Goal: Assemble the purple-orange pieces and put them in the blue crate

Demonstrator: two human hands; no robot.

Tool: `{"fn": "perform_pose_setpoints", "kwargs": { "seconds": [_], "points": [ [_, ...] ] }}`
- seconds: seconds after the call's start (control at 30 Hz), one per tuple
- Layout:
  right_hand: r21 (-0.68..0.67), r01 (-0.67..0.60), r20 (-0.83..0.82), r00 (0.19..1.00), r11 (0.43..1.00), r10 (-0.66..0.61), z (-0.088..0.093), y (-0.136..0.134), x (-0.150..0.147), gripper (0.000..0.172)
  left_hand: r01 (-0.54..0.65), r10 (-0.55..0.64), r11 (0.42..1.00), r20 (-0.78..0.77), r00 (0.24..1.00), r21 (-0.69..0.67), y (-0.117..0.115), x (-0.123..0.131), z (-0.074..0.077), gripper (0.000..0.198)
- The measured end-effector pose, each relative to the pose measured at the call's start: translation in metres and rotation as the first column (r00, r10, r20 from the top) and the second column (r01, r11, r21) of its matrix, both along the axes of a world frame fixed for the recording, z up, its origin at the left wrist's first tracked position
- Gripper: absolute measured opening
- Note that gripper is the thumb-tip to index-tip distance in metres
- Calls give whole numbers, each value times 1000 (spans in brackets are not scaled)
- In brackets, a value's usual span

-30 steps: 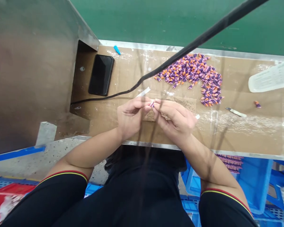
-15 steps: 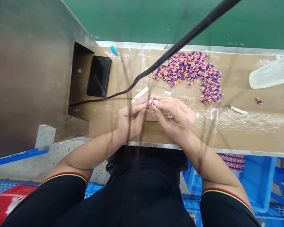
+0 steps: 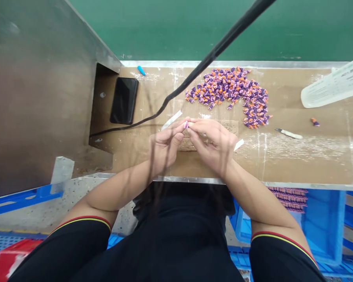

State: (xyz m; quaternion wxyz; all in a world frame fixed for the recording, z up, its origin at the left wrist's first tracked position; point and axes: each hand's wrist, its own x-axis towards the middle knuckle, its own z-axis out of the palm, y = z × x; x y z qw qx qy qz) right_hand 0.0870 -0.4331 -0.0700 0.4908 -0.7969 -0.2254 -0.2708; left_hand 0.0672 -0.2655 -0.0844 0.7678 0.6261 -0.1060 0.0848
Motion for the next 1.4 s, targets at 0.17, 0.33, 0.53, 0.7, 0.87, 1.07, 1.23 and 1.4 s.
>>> {"fn": "perform_pose_setpoints", "kwargs": {
  "seconds": [0.17,0.33,0.53,0.7,0.87,1.07,1.23,1.4],
  "points": [
    [-14,-10,-15,1000,1000,10,0,-6,8,8,48,-48,999,-25,999,11,0,3,-6,28],
    [-36,-21,-122,992,999,17,8,-31,3,12,84,-84,996,20,996,28,6,6,-15,40],
    [-377,80,-119,984,923,-134,5,-134,-12,10,-8,-2,995,101,995,102,13,6,-18,39],
    [-739,39,-120,975,673,-188,-3,-200,-29,15,-20,7,992,112,994,123,13,6,-15,35],
    [-775,-15,-156,973,632,-169,-16,-202,-39,21,-62,47,988,113,993,142,13,6,-16,36],
    [-593,56,-184,962,803,-203,-21,-207,-50,38,-127,105,979,134,985,161,12,9,-17,37],
    [-505,67,-273,934,860,-233,-27,-196,-51,19,-141,120,973,119,986,180,14,11,-16,35],
    [-214,336,-328,860,917,-391,-33,-227,-79,17,-170,148,975,155,977,141,16,17,-15,33]
  ]
}}
